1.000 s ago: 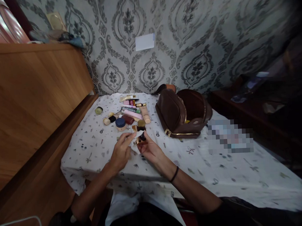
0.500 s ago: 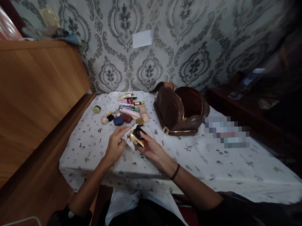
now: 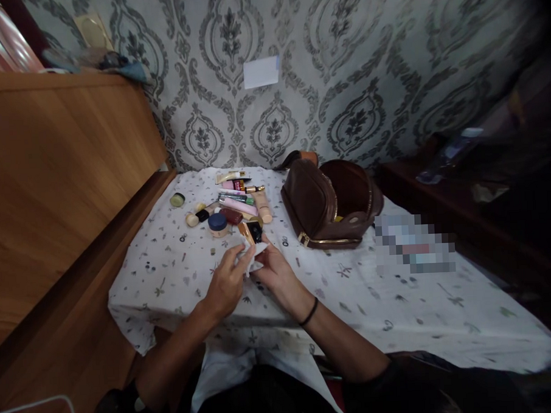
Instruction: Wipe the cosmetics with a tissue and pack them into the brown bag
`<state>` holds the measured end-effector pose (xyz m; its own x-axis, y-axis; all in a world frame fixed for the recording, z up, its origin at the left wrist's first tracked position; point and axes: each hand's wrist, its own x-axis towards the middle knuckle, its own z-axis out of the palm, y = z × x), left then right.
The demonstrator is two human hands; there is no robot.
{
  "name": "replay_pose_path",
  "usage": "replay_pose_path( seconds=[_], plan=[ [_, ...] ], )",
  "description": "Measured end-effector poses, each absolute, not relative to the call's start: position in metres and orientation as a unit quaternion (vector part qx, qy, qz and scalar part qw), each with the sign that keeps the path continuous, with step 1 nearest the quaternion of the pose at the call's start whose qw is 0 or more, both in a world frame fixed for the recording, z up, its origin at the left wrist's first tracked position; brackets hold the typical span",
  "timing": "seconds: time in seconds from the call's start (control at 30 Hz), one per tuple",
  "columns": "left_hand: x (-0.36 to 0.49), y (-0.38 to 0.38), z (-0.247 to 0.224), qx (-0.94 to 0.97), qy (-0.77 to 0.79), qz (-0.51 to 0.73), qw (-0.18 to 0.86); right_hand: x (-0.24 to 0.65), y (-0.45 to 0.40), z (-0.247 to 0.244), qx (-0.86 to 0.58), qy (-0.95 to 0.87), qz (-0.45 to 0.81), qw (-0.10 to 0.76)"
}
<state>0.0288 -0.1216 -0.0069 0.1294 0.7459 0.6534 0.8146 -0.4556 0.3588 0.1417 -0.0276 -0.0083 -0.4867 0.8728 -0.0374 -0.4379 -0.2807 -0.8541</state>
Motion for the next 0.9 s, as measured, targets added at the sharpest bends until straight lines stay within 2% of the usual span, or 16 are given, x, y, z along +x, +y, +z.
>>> replay_pose_path(
  seconds=[0.1,0.3,0.5,0.8,0.9],
  plan=[
    [0.029,-0.126,-0.006,-0.753,-0.513,-0.411,0.03,0.145,-0.029,-0.004,-0.24,-0.316,0.838,0.375],
    [0.018,-0.123,0.013,-0.694,-0.524,-0.494,-0.003,0.147,-0.037,-0.003,-0.261,-0.214,0.851,0.403],
    [0.012,-0.118,0.022,-0.632,-0.534,-0.559,-0.05,0.15,-0.051,0.003,-0.242,-0.225,0.85,0.411],
    [0.018,-0.127,0.013,-0.736,-0.495,-0.458,0.063,0.138,-0.048,-0.008,-0.209,-0.135,0.873,0.421],
    [0.021,-0.129,0.012,-0.764,-0.469,-0.435,0.087,0.14,-0.051,0.0,-0.187,-0.123,0.891,0.396]
  ],
)
